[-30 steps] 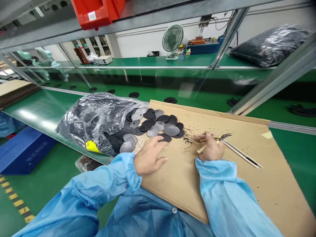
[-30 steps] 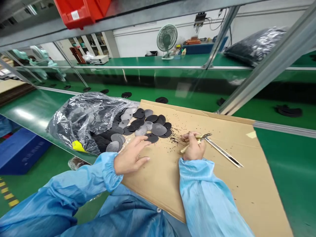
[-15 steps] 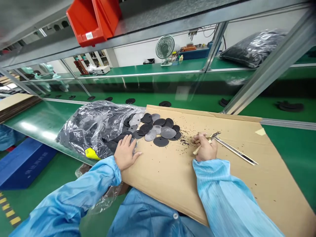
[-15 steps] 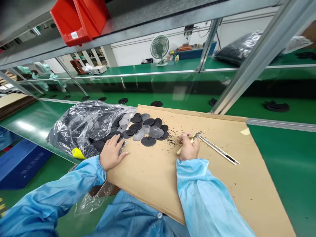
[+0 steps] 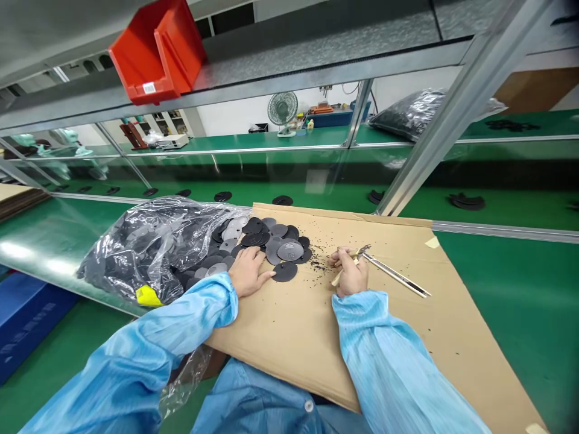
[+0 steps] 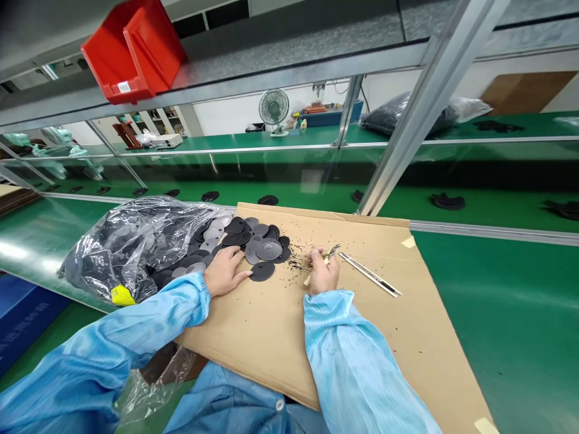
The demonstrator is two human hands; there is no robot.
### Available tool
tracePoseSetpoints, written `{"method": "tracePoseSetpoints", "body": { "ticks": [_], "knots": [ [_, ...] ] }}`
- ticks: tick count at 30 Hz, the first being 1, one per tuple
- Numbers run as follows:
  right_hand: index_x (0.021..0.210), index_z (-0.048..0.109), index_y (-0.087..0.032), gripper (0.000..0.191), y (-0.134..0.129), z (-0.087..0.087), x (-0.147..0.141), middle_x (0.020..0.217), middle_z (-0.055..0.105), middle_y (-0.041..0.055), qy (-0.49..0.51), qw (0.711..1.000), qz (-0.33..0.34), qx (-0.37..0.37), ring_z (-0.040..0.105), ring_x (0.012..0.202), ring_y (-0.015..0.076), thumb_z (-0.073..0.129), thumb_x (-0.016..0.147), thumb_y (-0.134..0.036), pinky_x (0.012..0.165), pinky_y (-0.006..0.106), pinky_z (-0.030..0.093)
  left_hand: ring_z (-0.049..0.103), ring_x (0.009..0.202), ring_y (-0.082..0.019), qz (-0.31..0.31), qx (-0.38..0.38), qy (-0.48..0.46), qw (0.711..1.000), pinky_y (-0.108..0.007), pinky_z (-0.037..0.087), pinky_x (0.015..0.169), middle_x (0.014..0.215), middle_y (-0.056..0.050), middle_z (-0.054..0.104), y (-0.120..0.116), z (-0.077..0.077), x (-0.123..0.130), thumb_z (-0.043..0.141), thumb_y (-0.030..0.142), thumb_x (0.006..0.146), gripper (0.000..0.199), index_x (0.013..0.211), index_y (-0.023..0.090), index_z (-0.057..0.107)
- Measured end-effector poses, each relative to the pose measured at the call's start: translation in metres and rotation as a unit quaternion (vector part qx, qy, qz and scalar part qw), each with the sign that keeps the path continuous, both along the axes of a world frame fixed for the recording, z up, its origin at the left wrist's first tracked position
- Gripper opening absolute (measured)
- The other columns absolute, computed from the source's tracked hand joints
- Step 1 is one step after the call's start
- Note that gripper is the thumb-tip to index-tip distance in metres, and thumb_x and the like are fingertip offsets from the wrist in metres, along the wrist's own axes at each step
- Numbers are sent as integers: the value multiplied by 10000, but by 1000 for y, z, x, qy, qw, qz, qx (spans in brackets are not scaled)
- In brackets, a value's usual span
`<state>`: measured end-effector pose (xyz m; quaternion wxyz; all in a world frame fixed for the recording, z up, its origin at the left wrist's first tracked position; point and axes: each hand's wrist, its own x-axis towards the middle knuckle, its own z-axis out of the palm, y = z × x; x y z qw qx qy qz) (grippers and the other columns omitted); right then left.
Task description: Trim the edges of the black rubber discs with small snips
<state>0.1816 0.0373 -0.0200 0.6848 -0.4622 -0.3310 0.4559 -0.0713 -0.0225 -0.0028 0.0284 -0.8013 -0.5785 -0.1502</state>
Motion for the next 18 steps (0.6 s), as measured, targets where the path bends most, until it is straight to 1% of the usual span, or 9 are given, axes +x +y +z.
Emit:
{"method": "tracePoseSetpoints", "body": {
  "ticks": [3, 5, 8, 10, 14, 16, 18],
  "knots": [
    [727, 544, -184, 323, 0, -2, 0, 597, 553, -30, 10, 1000, 2, 13, 510, 541, 125, 715, 626, -439, 532, 255, 428, 480, 1162, -306, -23, 16, -5, 1000, -466, 381, 1008, 1245, -180, 518, -5, 8, -7, 490, 533, 853, 522, 1180, 132, 562],
    [709, 536, -185, 306, 0, -3, -1, 592, 532, -36, 3, 1000, 4, 23, 494, 550, 121, 695, 641, -438, 544, 253, 425, 486, 1165, -309, -26, 30, -12, 999, -465, 389, 1009, 1247, -180, 524, -7, 15, -12, 508, 502, 852, 487, 1164, 133, 569],
    [693, 535, -186, 271, -1, -3, -1, 588, 511, -40, -18, 1000, 7, 25, 468, 549, 116, 657, 666, -427, 547, 249, 411, 512, 1147, -299, -32, 29, -38, 998, -452, 403, 1006, 1216, -170, 553, -5, 26, -9, 522, 433, 854, 406, 1124, 136, 589],
    [698, 538, -188, 252, -2, -3, -1, 585, 508, -42, -23, 999, 6, 22, 458, 536, 114, 640, 679, -417, 532, 245, 400, 542, 1112, -277, -48, 16, -68, 996, -425, 424, 988, 1167, -147, 589, -1, 32, 3, 521, 402, 856, 352, 1089, 151, 603],
    [693, 517, -196, 251, -5, 0, -1, 566, 501, -47, -12, 1000, -10, 13, 465, 519, 115, 624, 698, -424, 515, 241, 407, 604, 987, -237, -84, -29, -122, 988, -365, 475, 893, 1057, -101, 650, 10, 42, 45, 515, 397, 857, 291, 1025, 190, 632],
    [682, 496, -202, 270, -7, 1, 0, 533, 475, -57, 1, 999, -34, 15, 450, 490, 114, 623, 710, -438, 488, 238, 401, 625, 905, -224, -102, -54, -144, 983, -344, 488, 826, 982, -87, 673, 21, 44, 67, 526, 387, 846, 262, 977, 199, 653],
    [685, 482, -208, 286, -7, -1, 2, 500, 443, -67, 7, 998, -65, 14, 429, 456, 114, 617, 728, -456, 459, 237, 381, 638, 813, -206, -111, -85, -180, 974, -320, 491, 755, 897, -67, 692, 37, 46, 86, 542, 375, 831, 233, 923, 206, 674]
  ]
}}
